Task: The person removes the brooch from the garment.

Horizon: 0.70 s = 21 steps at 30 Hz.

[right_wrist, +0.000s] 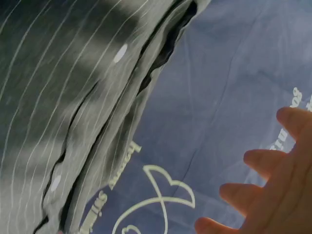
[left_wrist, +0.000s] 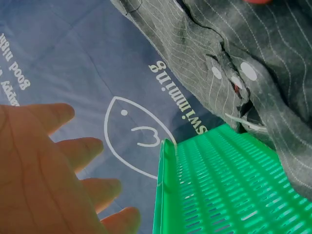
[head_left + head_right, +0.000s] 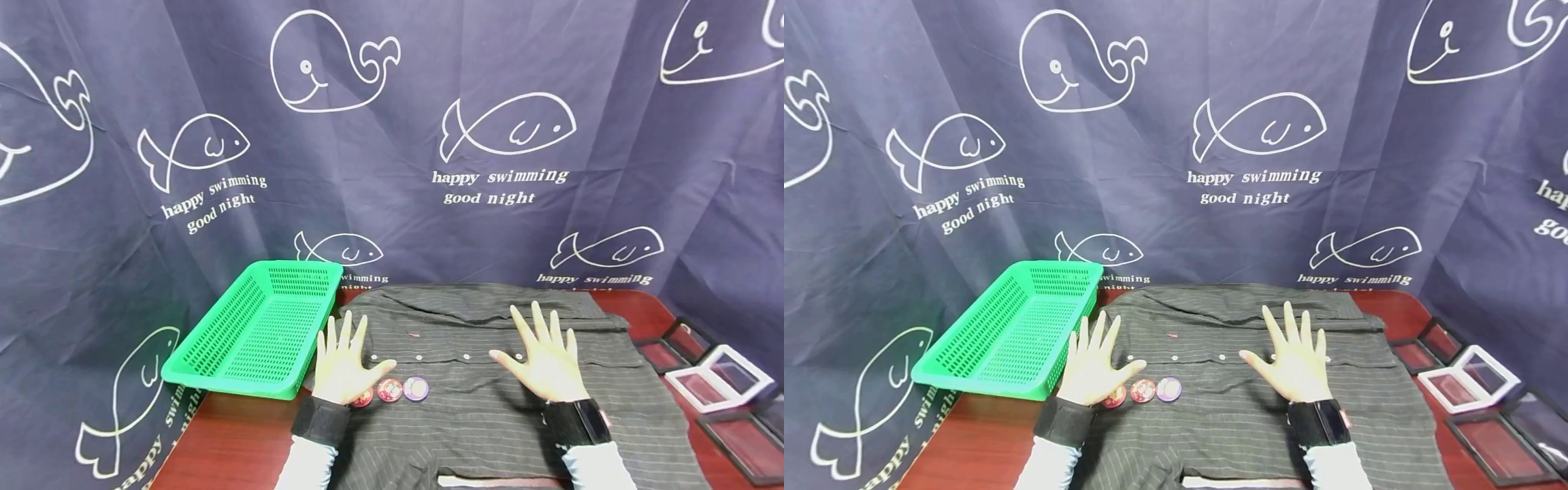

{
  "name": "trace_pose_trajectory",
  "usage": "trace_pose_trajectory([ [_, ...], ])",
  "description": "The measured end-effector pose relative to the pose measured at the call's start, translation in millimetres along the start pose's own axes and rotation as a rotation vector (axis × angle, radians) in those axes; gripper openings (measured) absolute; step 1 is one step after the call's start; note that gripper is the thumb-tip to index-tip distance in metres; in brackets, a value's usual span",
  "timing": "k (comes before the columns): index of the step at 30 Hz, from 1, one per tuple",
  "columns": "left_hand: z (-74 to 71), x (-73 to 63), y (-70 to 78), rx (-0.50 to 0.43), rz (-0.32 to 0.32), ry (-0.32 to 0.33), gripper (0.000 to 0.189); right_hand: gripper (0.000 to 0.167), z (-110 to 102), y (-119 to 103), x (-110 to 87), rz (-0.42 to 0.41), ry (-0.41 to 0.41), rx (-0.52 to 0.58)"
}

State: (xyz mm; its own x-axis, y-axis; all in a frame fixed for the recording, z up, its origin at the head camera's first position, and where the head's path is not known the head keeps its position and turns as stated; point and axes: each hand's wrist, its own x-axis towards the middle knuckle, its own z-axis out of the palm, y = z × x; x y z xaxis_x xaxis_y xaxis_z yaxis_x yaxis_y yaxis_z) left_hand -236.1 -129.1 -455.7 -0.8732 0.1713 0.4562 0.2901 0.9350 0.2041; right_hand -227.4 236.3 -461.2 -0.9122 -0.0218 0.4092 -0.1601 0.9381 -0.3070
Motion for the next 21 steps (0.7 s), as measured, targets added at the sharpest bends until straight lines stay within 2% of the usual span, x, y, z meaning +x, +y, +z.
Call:
trace_pose_trajectory([
  [7,-3.0,4.9,-3.7,-0.048,0.024,-0.015,0.097,0.091,2.9,-14.7,11.9,-0.072,0.014,0.08],
  [13,-7.8,9.8,-5.7,-0.057,0.037,-0.007,0.096,0.09,3.9,-36.4,22.8,-0.147,0.047,0.138],
  [17,-12.5,10.3,-8.3,-0.08,0.058,-0.016,0.092,0.089,5.7,-54.7,25.3,-0.174,0.008,0.182],
  [21,-13.6,7.0,-14.0,-0.132,0.057,-0.07,0.088,0.086,13.0,-74.5,24.4,-0.208,-0.032,0.241],
])
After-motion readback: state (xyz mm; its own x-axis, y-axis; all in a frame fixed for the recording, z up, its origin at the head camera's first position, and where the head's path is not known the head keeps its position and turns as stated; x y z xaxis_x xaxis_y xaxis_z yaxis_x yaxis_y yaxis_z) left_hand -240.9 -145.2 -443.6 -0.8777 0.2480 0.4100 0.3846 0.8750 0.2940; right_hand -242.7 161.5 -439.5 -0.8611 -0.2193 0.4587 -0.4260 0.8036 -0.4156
